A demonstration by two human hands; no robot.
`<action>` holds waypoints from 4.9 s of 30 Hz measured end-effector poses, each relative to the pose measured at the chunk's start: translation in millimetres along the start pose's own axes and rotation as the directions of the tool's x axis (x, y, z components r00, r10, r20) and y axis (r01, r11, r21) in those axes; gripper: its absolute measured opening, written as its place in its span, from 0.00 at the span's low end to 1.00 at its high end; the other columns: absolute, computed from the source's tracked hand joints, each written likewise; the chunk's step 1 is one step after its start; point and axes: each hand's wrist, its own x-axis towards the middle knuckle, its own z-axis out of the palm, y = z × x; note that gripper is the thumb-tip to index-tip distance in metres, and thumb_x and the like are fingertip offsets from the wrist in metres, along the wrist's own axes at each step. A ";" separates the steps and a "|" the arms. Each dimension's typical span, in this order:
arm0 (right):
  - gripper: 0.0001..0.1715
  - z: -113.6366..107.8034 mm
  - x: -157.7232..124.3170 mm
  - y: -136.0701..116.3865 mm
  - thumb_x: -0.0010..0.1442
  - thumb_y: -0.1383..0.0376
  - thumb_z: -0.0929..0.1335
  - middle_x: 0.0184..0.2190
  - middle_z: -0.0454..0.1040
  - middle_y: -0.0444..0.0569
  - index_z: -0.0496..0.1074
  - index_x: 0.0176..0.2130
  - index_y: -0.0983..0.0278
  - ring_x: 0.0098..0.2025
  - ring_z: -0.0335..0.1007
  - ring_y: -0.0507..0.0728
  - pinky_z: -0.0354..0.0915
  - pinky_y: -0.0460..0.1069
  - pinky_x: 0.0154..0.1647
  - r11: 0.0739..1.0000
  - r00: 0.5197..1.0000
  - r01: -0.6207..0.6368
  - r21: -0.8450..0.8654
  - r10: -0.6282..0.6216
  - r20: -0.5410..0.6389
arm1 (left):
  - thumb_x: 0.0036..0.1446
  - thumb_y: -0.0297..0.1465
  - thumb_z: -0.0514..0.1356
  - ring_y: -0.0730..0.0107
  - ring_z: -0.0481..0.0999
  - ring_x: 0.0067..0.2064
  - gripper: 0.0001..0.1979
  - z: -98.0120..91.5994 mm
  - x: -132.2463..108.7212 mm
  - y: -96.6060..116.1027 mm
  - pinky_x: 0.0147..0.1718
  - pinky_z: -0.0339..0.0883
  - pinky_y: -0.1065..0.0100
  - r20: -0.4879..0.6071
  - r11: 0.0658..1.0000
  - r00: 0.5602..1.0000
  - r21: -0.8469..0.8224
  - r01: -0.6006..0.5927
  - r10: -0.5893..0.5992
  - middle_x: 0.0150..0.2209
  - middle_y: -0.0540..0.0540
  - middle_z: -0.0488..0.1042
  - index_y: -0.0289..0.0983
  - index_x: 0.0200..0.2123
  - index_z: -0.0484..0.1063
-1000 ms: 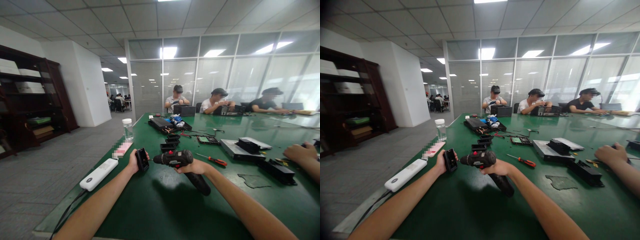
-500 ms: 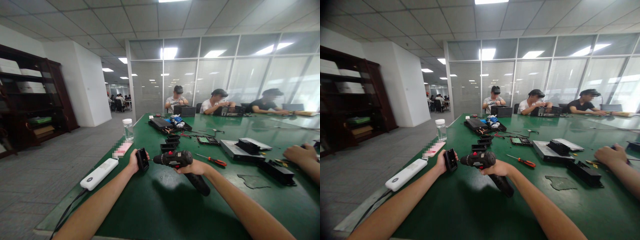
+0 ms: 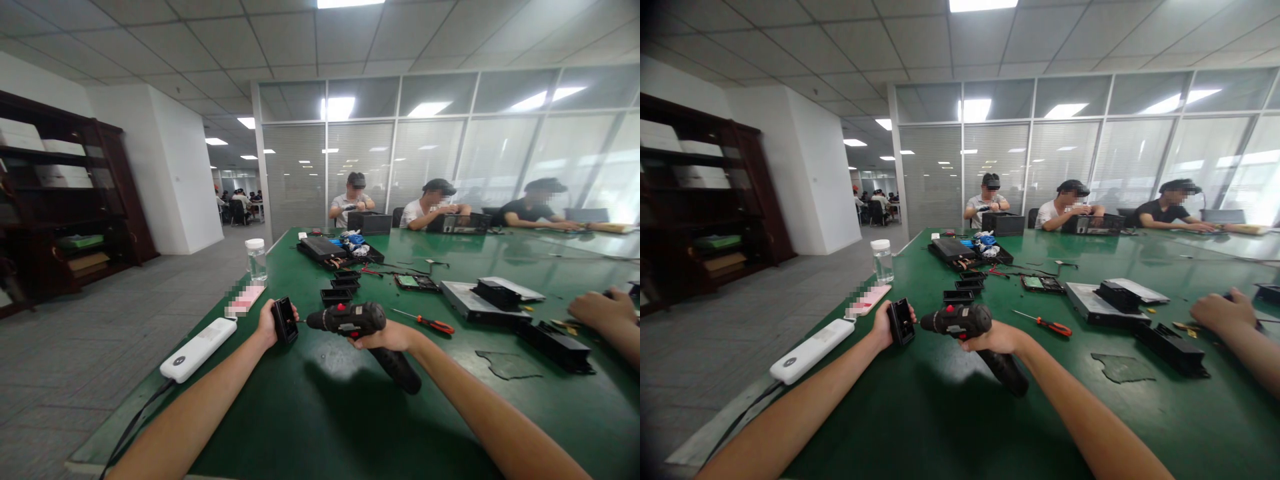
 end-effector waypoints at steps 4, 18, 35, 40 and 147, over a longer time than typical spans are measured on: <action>0.14 -0.1 0.0 0.1 0.45 0.64 0.65 0.29 0.64 0.45 0.64 0.33 0.68 0.32 0.60 0.51 0.58 0.46 0.35 1.000 1.000 -0.028 -0.012 0.028 -0.003 | 0.46 0.36 0.45 0.63 0.69 0.25 0.18 1.6 -0.7 0.1 0.27 0.62 0.61 -0.023 1.000 1.000 -0.021 0.018 -0.018 0.24 0.39 0.69 0.28 0.26 0.67; 0.14 -0.8 1.1 1.6 0.45 0.63 0.65 0.28 0.64 0.45 0.65 0.33 0.68 0.32 0.59 0.51 0.57 0.46 0.35 1.000 1.000 -0.024 0.004 0.024 0.009 | 0.46 0.37 0.45 0.63 0.69 0.25 0.18 -5.5 3.4 -1.9 0.28 0.62 0.61 0.052 1.000 0.999 0.020 -0.009 0.008 0.25 0.39 0.69 0.28 0.26 0.67; 0.11 -0.5 1.2 -5.0 0.46 0.66 0.64 0.27 0.63 0.45 0.64 0.32 0.68 0.30 0.58 0.50 0.57 0.45 0.34 0.999 0.998 0.012 0.033 -0.014 0.055 | 0.46 0.37 0.45 0.63 0.69 0.25 0.18 -0.6 0.3 0.5 0.27 0.62 0.61 0.016 1.000 1.000 0.007 0.018 -0.018 0.24 0.39 0.69 0.28 0.26 0.67; 0.12 -1.8 1.5 -2.2 0.45 0.65 0.64 0.28 0.63 0.45 0.64 0.33 0.68 0.31 0.59 0.51 0.57 0.46 0.34 1.000 0.999 -0.019 0.018 0.018 0.034 | 0.46 0.37 0.45 0.63 0.69 0.25 0.18 -2.7 1.6 -1.1 0.27 0.62 0.61 0.013 1.000 1.000 0.005 0.004 -0.004 0.24 0.39 0.69 0.28 0.26 0.67; 0.11 -1.8 2.0 -6.4 0.46 0.65 0.64 0.26 0.62 0.45 0.64 0.31 0.69 0.30 0.59 0.50 0.57 0.46 0.33 0.998 0.997 -0.004 0.067 -0.002 0.082 | 0.46 0.38 0.44 0.64 0.69 0.25 0.19 -4.3 3.2 -1.6 0.28 0.62 0.61 0.055 0.999 0.999 0.034 -0.004 0.002 0.25 0.39 0.69 0.28 0.26 0.67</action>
